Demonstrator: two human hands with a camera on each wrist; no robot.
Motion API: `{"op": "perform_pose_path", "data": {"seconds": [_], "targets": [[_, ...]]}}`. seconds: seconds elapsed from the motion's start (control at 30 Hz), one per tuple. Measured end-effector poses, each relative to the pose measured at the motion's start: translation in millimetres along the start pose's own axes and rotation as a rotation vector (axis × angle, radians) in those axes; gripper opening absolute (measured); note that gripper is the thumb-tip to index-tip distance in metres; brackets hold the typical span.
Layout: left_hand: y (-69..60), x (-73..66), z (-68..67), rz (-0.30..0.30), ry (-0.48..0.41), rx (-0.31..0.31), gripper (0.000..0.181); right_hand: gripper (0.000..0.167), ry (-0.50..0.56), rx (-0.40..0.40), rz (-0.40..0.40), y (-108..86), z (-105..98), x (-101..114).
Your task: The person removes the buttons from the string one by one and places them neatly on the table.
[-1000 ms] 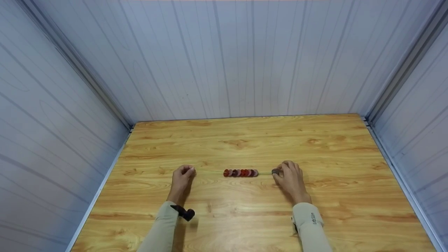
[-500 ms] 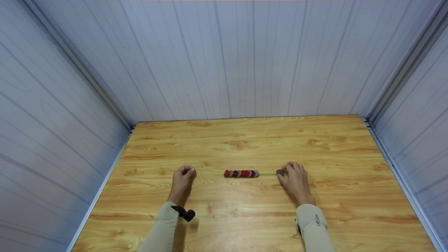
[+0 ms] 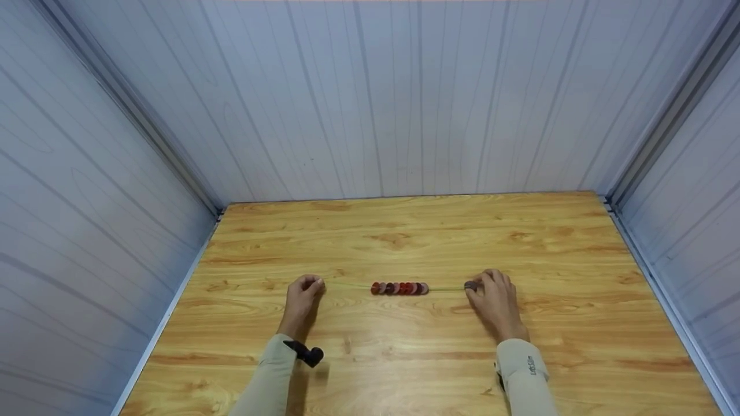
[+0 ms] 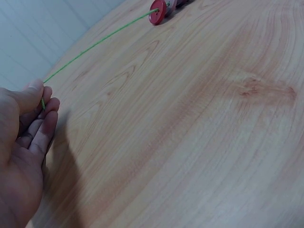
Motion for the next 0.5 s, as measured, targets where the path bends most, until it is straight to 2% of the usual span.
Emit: {"op": "perform_pose_path", "data": {"seconds": [0.33, 0.5], "targets": [[-1.5, -1.4, 0.2, 0.010, -0.017, -0.005, 0.011, 0.032, -0.007, -0.005, 0.015, -2.5, -6.6, -7.8], [-2.5, 0.6, 2.6, -0.013, -0.034, 0.029, 0.011, 0.033, -0.003, -0.008, 0.011, -3.5, -8.4, -9.9]]}}
Point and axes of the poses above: each hand's wrist, its own y-axis towards the middle knuckle, its own z-axis out of the palm, x = y × z, the point moved 10 cm from there along y, towards the middle knuckle, and after that the axes turned 2 degrees about -x, right-handed, at the moved point
